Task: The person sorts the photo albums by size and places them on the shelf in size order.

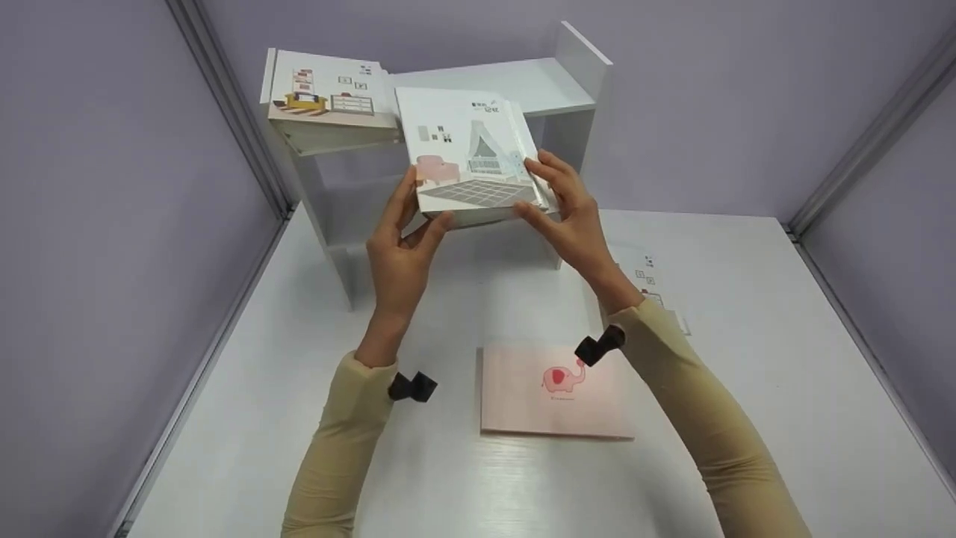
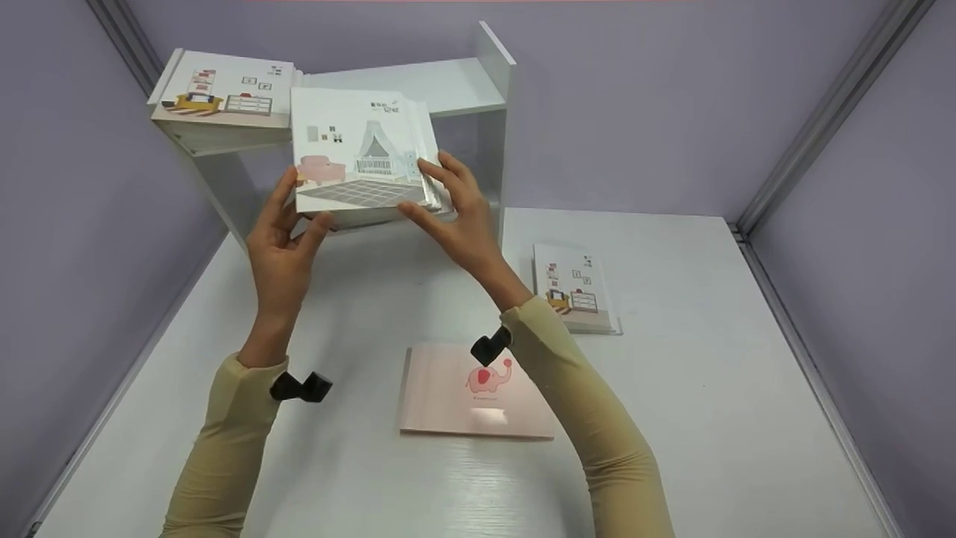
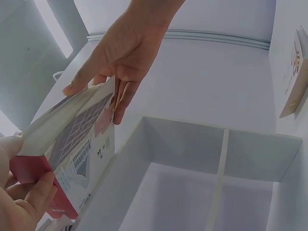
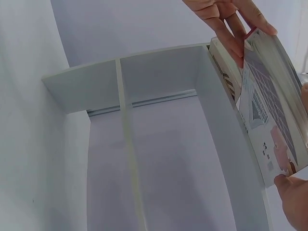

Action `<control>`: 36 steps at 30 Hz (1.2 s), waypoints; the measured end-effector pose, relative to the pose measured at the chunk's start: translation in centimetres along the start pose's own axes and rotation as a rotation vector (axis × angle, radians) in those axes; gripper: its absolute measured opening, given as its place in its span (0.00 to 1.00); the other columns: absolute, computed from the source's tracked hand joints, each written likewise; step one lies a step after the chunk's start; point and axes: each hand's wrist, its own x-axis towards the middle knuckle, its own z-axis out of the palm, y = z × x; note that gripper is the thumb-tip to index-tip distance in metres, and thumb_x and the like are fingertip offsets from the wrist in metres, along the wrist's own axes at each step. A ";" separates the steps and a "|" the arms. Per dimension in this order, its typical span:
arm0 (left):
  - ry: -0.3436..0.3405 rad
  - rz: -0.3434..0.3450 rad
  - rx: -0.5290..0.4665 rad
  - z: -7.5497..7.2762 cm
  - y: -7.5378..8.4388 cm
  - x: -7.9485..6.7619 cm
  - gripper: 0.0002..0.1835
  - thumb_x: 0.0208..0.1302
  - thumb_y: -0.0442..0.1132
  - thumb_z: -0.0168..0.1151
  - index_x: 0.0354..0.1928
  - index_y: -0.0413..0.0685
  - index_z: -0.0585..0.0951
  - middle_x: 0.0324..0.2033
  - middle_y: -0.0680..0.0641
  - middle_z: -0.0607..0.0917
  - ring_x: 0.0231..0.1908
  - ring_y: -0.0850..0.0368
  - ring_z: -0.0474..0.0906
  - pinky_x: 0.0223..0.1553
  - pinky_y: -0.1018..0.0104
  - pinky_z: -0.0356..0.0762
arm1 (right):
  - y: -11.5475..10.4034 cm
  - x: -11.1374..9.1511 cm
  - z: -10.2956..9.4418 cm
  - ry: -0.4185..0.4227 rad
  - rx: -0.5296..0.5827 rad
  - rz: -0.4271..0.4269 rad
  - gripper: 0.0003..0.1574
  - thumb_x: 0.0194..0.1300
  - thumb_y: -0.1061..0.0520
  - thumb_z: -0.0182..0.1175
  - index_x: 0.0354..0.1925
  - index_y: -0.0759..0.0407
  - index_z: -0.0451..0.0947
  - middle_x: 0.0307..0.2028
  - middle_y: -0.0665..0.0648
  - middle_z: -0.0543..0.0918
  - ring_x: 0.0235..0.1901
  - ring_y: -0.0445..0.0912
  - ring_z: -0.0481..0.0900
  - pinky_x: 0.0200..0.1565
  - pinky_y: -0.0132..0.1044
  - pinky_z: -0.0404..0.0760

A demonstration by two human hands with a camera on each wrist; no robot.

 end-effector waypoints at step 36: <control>-0.002 -0.015 0.186 -0.6 3.5 2.4 0.30 0.59 0.37 0.64 0.63 0.38 0.68 0.56 0.42 0.74 0.49 0.51 0.77 0.43 0.63 0.81 | -1.9 2.0 0.0 -0.008 -0.121 0.071 0.28 0.62 0.62 0.60 0.59 0.71 0.69 0.64 0.69 0.64 0.66 0.55 0.60 0.65 0.43 0.61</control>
